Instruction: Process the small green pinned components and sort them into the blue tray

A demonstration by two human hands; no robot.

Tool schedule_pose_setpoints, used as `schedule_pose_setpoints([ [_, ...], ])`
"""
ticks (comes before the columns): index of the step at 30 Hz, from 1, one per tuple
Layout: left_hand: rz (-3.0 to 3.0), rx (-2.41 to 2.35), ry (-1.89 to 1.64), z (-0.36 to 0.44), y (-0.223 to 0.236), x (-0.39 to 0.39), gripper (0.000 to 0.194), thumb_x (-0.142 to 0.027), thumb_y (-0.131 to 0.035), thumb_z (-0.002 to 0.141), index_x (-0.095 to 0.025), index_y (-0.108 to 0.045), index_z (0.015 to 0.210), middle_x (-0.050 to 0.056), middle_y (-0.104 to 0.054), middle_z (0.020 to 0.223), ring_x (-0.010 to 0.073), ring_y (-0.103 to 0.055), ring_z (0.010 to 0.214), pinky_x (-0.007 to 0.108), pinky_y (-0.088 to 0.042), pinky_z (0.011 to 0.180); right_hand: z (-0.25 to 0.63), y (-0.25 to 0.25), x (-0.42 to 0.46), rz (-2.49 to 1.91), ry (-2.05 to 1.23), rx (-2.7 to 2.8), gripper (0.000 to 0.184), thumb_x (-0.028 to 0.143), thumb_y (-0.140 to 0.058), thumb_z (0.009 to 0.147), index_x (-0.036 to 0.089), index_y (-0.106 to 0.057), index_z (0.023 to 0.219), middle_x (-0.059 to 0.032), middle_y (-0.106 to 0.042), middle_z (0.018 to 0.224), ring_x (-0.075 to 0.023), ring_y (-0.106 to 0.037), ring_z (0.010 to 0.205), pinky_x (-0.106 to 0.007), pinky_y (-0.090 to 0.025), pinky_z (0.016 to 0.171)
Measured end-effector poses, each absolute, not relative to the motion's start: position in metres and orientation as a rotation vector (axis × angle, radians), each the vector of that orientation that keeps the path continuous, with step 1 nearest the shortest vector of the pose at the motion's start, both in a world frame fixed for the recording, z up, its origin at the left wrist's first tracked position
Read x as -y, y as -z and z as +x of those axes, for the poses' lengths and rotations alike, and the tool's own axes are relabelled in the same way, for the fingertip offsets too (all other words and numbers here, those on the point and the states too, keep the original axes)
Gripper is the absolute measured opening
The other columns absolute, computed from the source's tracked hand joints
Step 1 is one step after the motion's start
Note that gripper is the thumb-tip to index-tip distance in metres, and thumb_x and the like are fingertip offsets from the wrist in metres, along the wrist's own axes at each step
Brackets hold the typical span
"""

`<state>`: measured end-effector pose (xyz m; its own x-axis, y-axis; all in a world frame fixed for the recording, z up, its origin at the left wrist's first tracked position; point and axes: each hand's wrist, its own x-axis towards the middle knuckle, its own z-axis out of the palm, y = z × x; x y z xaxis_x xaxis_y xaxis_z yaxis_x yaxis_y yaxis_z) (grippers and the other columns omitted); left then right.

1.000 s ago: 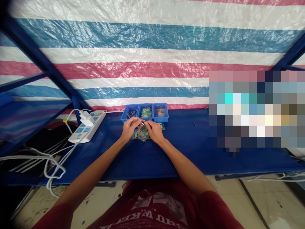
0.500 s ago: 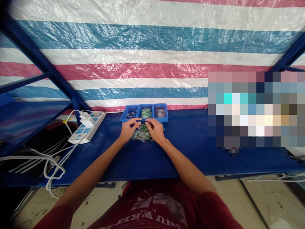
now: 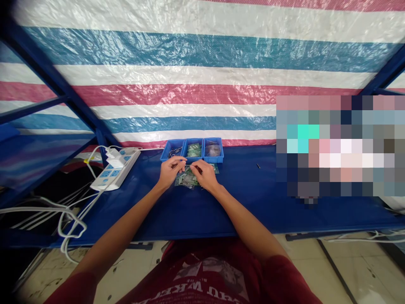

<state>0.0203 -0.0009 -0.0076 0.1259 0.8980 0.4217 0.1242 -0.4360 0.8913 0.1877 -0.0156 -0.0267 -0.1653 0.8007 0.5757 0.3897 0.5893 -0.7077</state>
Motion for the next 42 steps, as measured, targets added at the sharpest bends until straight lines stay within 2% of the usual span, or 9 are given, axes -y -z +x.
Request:
schedule_pose_setpoints([
  [4,1.663,-0.969,-1.392,0.018,0.007,-0.004,0.029,-0.041,-0.074,0.073,-0.015,-0.071,0.085,0.003,-0.067,0.066,0.0115,-0.056,0.053,0.025,-0.049,0.055,0.189,0.023,0.017,-0.993,-0.501,1.749,0.044,0.050,-0.038,0.096,0.020,-0.061,0.073,-0.0024,-0.057,0.066,-0.0157,-0.052,0.062,-0.028,-0.042,0.063],
  [7,1.666,-0.976,-1.387,0.017,0.009,-0.007,0.028,-0.042,-0.074,0.073,-0.015,-0.071,0.079,0.003,-0.067,0.066,0.0120,-0.057,0.054,0.025,-0.050,0.056,0.189,0.023,0.016,-1.003,-0.510,1.746,0.044,0.049,-0.037,0.096,0.020,-0.061,0.072,-0.0022,-0.057,0.065,-0.0157,-0.053,0.062,-0.028,-0.043,0.064],
  [13,1.684,-1.065,-1.382,0.018,0.009,-0.005,0.032,-0.045,-0.067,0.078,-0.015,-0.065,0.070,0.000,-0.061,0.060,0.0108,-0.053,0.052,0.023,-0.045,0.052,0.187,0.026,0.015,-0.962,-0.570,1.651,0.032,0.047,-0.050,0.091,0.019,-0.065,0.096,-0.0042,-0.064,0.082,-0.0142,-0.056,0.062,-0.027,-0.047,0.061],
  [18,1.681,-1.090,-1.408,0.018,0.007,-0.002,0.033,-0.044,-0.067,0.078,-0.015,-0.063,0.063,-0.001,-0.056,0.054,0.0099,-0.050,0.050,0.022,-0.043,0.051,0.186,0.028,0.015,-0.986,-0.533,1.701,0.030,0.044,-0.048,0.092,0.020,-0.064,0.083,-0.0042,-0.064,0.079,-0.0150,-0.057,0.064,-0.027,-0.047,0.063],
  [26,1.656,-1.041,-1.397,0.019,0.012,-0.004,0.030,-0.044,-0.075,0.070,-0.015,-0.071,0.078,0.005,-0.070,0.074,0.0162,-0.062,0.063,0.028,-0.051,0.060,0.185,0.031,0.012,-1.028,-0.540,1.673,0.029,0.042,-0.046,0.093,0.020,-0.064,0.083,-0.0028,-0.063,0.071,-0.0150,-0.057,0.058,-0.028,-0.046,0.060],
  [32,1.641,-0.924,-1.395,0.019,0.008,-0.003,0.030,-0.046,-0.063,0.084,-0.016,-0.062,0.090,0.008,-0.072,0.083,0.0203,-0.068,0.083,0.032,-0.053,0.076,0.186,0.027,0.014,-1.063,-0.527,1.616,0.030,0.040,-0.045,0.093,0.019,-0.067,0.097,-0.0059,-0.068,0.083,-0.0163,-0.061,0.065,-0.028,-0.047,0.063],
  [34,1.697,-0.947,-1.385,0.017,0.007,-0.004,0.030,-0.046,-0.059,0.086,-0.017,-0.061,0.093,0.007,-0.071,0.080,0.0191,-0.067,0.079,0.031,-0.052,0.074,0.187,0.027,0.013,-1.084,-0.530,1.574,0.030,0.038,-0.045,0.093,0.019,-0.066,0.099,-0.0059,-0.068,0.083,-0.0164,-0.061,0.065,-0.028,-0.048,0.063],
  [38,1.961,-1.089,-1.288,0.011,0.007,-0.006,0.029,-0.044,-0.057,0.087,-0.018,-0.070,0.093,0.006,-0.071,0.084,0.0170,-0.062,0.071,0.027,-0.049,0.068,0.187,0.028,0.012,-1.087,-0.524,1.559,0.029,0.037,-0.044,0.092,0.019,-0.067,0.099,-0.0057,-0.068,0.082,-0.0175,-0.062,0.069,-0.029,-0.049,0.065],
  [42,2.012,-1.098,-1.190,0.008,0.008,-0.006,0.029,-0.040,-0.061,0.084,-0.018,-0.072,0.099,0.001,-0.064,0.062,0.0148,-0.057,0.057,0.024,-0.044,0.058,0.187,0.028,0.012,-1.075,-0.519,1.562,0.029,0.036,-0.044,0.092,0.019,-0.067,0.098,-0.0056,-0.068,0.080,-0.0181,-0.063,0.071,-0.029,-0.049,0.065],
])
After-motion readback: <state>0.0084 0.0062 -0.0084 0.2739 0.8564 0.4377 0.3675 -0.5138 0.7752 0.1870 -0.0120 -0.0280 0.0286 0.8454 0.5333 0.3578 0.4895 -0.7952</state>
